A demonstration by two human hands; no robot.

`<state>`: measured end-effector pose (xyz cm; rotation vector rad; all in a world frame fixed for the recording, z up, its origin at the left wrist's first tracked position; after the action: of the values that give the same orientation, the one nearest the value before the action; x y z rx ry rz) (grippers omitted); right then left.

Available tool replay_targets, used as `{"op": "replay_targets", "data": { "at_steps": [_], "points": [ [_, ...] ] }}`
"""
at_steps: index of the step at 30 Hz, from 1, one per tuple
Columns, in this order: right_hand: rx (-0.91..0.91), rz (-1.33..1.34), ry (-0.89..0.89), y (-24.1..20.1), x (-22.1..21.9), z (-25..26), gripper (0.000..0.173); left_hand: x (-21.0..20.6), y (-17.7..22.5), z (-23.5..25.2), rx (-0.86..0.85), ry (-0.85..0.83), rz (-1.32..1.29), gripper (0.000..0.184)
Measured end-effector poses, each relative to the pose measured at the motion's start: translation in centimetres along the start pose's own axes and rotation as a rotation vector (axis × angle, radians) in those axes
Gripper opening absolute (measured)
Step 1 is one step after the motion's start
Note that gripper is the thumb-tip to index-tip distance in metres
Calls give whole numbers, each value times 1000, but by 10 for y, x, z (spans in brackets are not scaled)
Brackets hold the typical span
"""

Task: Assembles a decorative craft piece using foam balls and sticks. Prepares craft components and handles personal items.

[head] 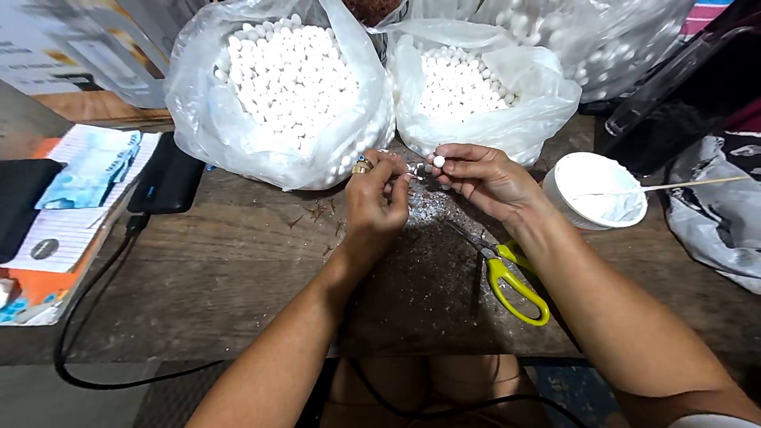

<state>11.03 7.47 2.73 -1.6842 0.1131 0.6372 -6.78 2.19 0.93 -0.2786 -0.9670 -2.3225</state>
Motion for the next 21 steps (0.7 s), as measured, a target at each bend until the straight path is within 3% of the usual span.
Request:
{"op": "replay_targets", "data": {
  "at_steps": [21],
  "points": [
    [184, -147, 1, 5, -9, -6, 24, -2, 3, -2, -68, 4, 42, 11]
  ]
}}
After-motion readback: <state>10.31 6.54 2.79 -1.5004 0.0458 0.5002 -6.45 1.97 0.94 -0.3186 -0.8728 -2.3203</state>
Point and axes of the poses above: each hand's wrist, its own z-axis towards the middle knuckle, its own x-axis out of the back of the hand, y = z × x, the point moved 2 cm from there along z, towards the middle knuckle, and after that the axes turned 8 degrees about z, right-handed, at the moved point
